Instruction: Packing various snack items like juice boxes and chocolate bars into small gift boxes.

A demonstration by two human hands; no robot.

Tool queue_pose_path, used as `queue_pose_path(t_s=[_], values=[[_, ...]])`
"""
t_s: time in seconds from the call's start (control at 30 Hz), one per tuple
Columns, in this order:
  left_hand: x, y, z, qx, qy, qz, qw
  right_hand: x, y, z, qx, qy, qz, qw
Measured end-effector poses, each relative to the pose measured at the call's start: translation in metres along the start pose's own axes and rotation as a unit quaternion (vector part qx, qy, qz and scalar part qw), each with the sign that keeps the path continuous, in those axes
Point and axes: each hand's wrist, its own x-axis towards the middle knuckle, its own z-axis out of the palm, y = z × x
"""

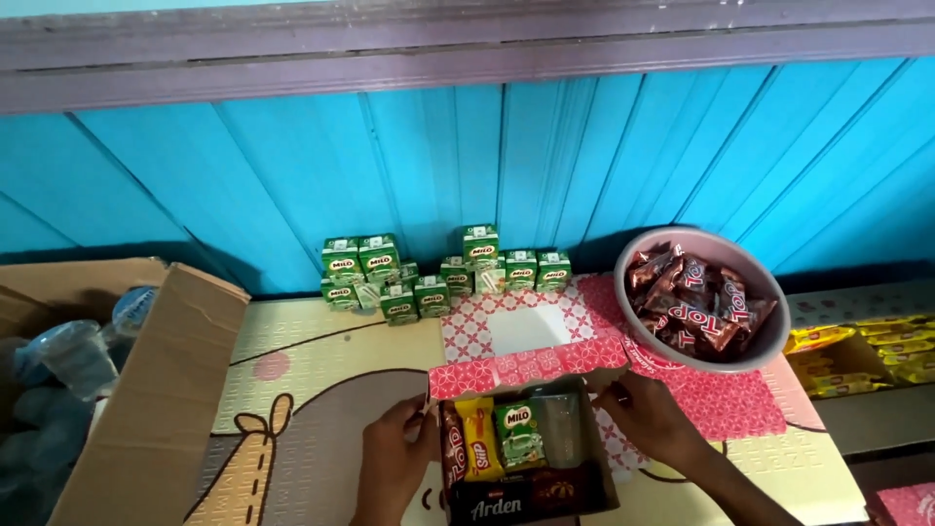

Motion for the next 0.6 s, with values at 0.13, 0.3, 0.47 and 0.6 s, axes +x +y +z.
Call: queue_pose_path(t_s=[0.13,0.3,0.47,0.6], values=[[0.000,0.006,-0.007,-0.015,-0.032,-0.004,0.999,0.006,0.012,0.005,-0.014,-0.007,-0.015,1.000],[-0.003,0.008,-0.016,-0.023,-0.058,0.033,0.998,0.000,-0.002,0.000,0.002,-0.035,-0.024,0.999],[-0.006,0.017,-0.025,0.017,-0.077,0.102,0.992,0.001,0.008,0.000,-0.008,-0.037,-0.082,0.996],[-0.008,0.011,-0.024,0.011,-0.065,0.138,0.988,-0.013,0.011,-0.002,0.100,-0.029,-0.182,0.978]])
